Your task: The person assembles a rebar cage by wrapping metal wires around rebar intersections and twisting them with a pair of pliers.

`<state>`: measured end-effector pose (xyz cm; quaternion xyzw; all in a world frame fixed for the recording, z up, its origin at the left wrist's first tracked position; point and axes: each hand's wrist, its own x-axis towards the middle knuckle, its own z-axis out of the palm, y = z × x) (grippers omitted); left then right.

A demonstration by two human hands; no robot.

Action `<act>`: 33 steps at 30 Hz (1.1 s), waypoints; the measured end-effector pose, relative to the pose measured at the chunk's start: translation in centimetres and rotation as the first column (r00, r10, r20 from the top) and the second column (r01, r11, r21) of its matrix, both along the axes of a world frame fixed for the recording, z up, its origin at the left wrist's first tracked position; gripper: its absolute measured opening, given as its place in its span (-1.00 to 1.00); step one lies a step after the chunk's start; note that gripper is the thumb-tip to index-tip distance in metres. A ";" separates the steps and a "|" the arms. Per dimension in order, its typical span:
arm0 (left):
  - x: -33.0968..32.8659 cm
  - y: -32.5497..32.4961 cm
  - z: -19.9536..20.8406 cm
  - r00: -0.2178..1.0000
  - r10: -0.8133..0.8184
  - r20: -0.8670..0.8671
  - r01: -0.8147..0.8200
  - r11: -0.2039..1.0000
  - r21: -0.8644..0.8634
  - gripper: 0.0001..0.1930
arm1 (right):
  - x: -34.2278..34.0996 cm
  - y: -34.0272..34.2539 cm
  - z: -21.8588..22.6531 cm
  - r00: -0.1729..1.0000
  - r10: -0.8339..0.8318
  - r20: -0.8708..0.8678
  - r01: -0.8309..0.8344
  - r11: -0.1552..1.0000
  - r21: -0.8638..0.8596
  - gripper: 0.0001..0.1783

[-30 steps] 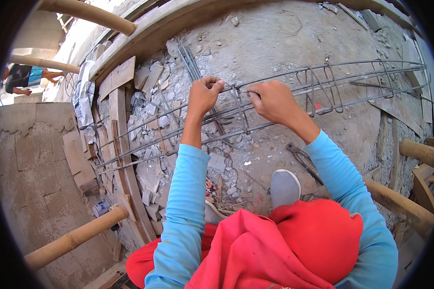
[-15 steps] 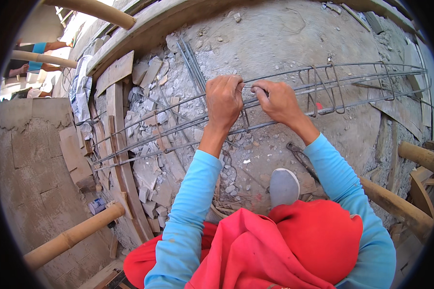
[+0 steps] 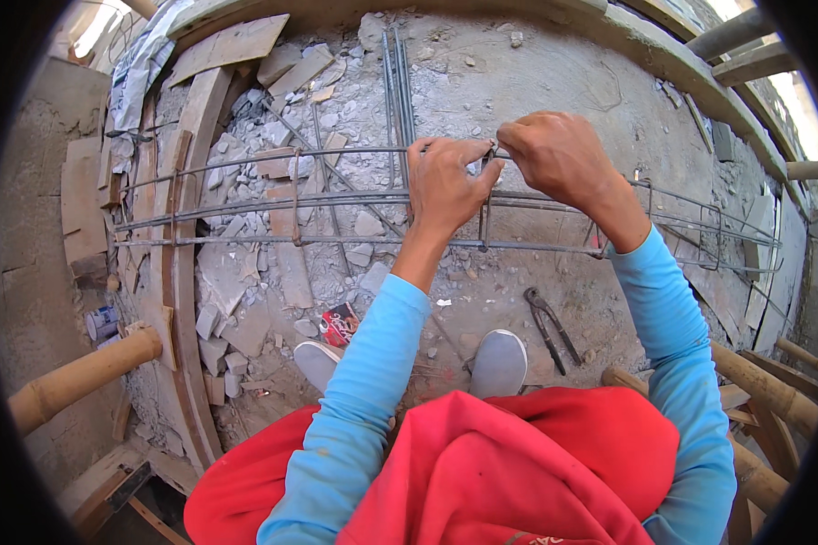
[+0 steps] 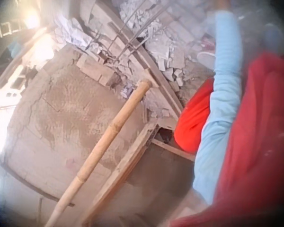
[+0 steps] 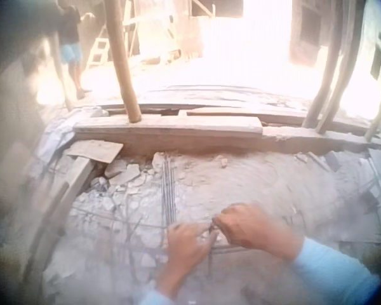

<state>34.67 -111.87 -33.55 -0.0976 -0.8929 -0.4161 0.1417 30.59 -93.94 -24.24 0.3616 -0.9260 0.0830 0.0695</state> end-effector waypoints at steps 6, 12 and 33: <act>-0.4 0.5 -0.3 0.995 0.088 0.055 -0.092 0.993 0.077 -0.80 | -5.1 -2.4 0.2 0.985 0.171 0.027 -0.173 0.979 0.104 -0.89; -0.4 1.0 -0.4 0.986 0.153 0.069 -0.157 0.986 0.054 -0.81 | -7.2 0.0 0.1 0.952 -0.132 0.277 0.054 0.961 0.273 -0.81; -0.6 0.3 -0.6 0.997 0.048 0.067 -0.043 0.996 -0.083 -0.65 | 27.5 9.0 -8.7 0.690 -0.563 0.455 0.619 0.785 0.031 -0.22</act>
